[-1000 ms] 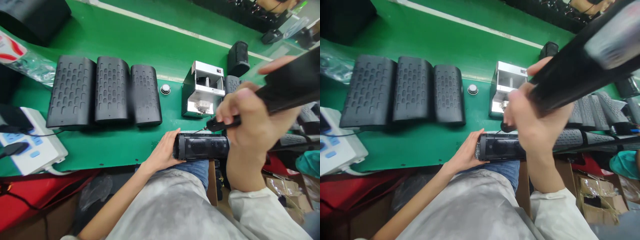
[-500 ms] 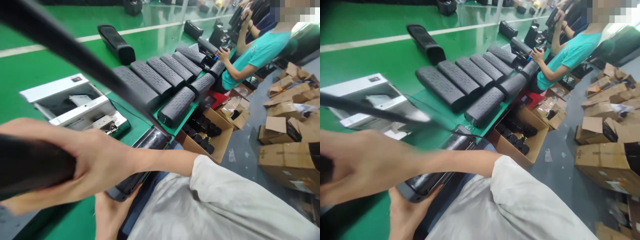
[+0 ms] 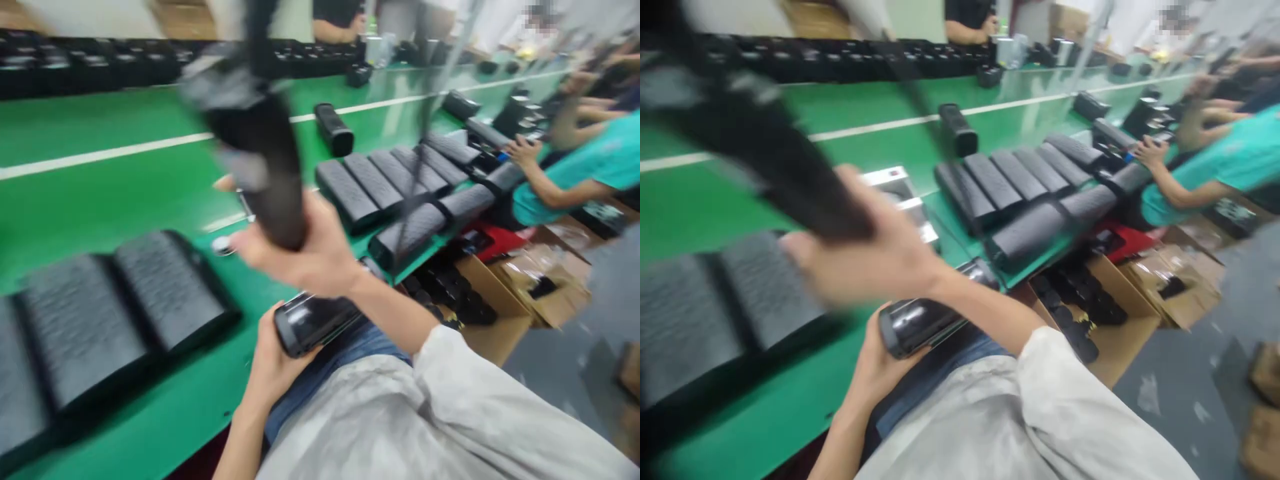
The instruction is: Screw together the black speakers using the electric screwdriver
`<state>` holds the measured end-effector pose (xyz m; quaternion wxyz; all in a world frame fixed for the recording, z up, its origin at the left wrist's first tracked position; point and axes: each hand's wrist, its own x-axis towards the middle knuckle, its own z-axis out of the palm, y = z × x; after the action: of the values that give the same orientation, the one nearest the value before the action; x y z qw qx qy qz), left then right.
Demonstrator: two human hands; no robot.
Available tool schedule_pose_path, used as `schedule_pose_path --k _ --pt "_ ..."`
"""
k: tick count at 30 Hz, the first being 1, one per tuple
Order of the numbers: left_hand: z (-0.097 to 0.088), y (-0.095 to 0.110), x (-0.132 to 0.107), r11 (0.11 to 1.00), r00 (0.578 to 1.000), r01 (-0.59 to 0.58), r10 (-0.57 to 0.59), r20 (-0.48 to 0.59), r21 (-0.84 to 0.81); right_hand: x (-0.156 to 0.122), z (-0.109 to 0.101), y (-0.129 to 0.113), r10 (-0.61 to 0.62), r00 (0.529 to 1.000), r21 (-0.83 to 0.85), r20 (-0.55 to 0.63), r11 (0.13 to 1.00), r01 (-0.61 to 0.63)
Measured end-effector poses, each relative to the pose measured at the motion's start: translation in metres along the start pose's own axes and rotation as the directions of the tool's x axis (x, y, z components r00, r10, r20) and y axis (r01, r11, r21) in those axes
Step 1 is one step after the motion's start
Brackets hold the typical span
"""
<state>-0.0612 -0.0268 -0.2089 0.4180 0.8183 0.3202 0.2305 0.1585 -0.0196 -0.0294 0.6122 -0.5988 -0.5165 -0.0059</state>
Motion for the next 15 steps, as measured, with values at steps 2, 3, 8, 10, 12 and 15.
schedule_pose_path --k 2,3,8,10,12,15 --pt "0.002 0.005 -0.003 0.999 0.999 -0.049 0.049 0.0 0.011 0.014 -0.03 -0.004 0.02 0.999 0.056 0.044 0.998 -0.023" --pt "0.002 0.006 -0.004 0.997 0.997 -0.077 0.078 -0.002 0.021 0.026 -0.039 -0.002 0.031 0.997 0.079 0.066 0.996 -0.037" --pt "0.002 0.01 -0.004 0.987 0.987 -0.16 0.16 0.001 -0.029 0.08 -0.019 0.015 -0.069 0.996 0.304 -0.055 0.949 0.083" --pt "0.002 0.012 -0.004 0.982 0.984 -0.179 0.179 0.002 -0.061 0.087 -0.004 0.016 -0.121 0.98 0.385 -0.157 0.907 0.174" --pt "0.002 0.012 -0.004 0.979 0.982 -0.189 0.189 0.003 -0.072 0.088 0.005 0.016 -0.142 0.977 0.406 -0.157 0.893 0.195" --pt "0.002 0.011 -0.004 0.979 0.982 -0.187 0.188 0.006 -0.082 0.087 0.008 0.016 -0.106 0.991 0.376 -0.085 0.917 0.131"
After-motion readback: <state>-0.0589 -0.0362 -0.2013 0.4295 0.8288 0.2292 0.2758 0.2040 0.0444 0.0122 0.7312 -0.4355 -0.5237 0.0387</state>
